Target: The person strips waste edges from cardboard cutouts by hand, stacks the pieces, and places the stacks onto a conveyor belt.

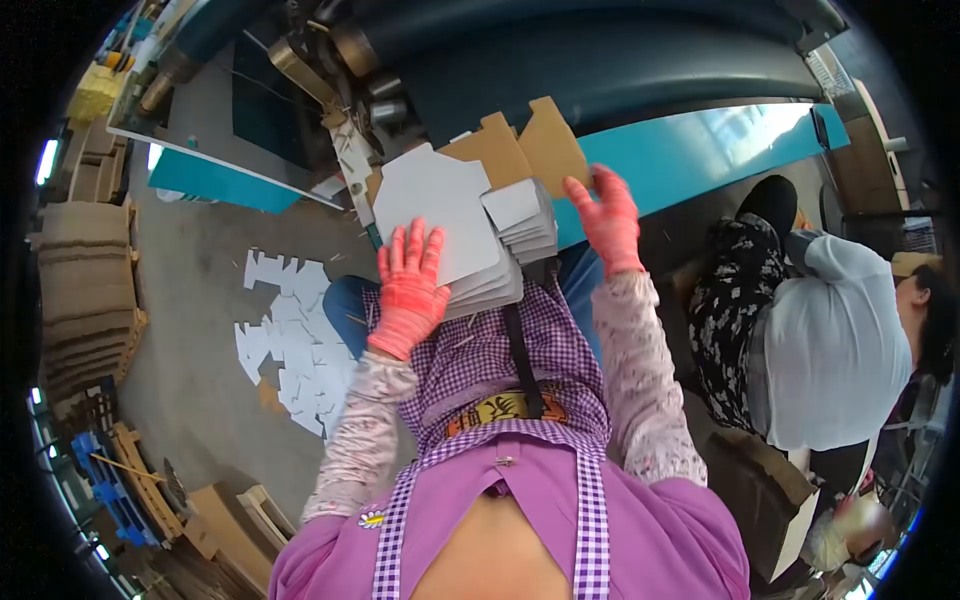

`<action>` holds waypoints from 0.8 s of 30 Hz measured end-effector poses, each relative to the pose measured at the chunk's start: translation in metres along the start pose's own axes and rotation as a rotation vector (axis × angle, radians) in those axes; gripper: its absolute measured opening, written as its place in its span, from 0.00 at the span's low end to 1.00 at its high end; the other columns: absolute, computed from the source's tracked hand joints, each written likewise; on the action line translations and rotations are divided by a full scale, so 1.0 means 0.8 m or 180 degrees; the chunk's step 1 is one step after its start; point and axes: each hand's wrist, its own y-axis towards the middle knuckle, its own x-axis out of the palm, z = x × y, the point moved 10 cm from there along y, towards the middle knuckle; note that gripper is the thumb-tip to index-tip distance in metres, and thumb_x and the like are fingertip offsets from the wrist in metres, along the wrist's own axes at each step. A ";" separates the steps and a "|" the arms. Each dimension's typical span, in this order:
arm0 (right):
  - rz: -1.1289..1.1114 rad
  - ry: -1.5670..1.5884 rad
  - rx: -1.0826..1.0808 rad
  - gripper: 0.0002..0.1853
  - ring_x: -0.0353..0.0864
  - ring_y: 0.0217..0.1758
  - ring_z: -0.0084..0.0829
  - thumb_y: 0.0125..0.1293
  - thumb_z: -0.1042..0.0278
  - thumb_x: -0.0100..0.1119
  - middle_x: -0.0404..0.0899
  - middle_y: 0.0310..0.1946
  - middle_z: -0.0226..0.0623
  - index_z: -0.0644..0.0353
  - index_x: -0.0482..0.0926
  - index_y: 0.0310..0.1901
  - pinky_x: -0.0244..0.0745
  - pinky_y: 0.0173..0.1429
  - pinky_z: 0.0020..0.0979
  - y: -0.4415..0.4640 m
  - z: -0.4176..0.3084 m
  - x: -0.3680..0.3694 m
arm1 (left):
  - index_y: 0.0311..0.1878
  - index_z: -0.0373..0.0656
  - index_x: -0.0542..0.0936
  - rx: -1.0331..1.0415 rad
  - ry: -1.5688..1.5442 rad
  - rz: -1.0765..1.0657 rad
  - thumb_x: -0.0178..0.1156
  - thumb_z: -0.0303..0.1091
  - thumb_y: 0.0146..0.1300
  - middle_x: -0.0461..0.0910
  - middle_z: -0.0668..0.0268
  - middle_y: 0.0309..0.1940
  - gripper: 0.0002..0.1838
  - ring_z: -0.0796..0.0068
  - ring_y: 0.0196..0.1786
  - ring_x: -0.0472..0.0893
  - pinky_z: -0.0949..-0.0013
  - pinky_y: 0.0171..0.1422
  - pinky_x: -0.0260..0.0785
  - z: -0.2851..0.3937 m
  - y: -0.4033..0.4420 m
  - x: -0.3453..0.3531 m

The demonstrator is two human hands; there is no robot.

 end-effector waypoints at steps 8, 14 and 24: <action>-0.1301 -0.0685 -0.1073 0.24 0.66 0.70 0.48 0.53 0.58 0.71 0.66 0.68 0.51 0.55 0.79 0.51 0.65 0.70 0.43 -0.044 -0.109 0.086 | 0.61 0.48 0.77 0.0410 -0.0973 0.0802 0.61 0.39 0.62 0.74 0.63 0.64 0.23 0.60 0.68 0.69 0.55 0.73 0.57 -0.017 0.068 -0.003; -0.1548 -0.0599 -0.0340 0.27 0.63 0.72 0.50 0.53 0.53 0.72 0.61 0.71 0.52 0.53 0.79 0.54 0.62 0.71 0.45 -0.032 -0.084 0.106 | 0.61 0.50 0.77 0.0658 -0.0665 0.1253 0.57 0.32 0.63 0.75 0.69 0.63 0.21 0.63 0.65 0.71 0.58 0.70 0.61 0.015 0.102 -0.007; -0.0853 -0.0125 -0.1790 0.10 0.73 0.61 0.41 0.57 0.65 0.62 0.76 0.55 0.36 0.51 0.79 0.41 0.68 0.62 0.46 -0.053 -0.127 0.094 | 0.64 0.52 0.75 0.0696 -0.0516 0.0797 0.57 0.30 0.61 0.73 0.69 0.65 0.25 0.63 0.66 0.70 0.57 0.70 0.62 0.023 0.101 0.020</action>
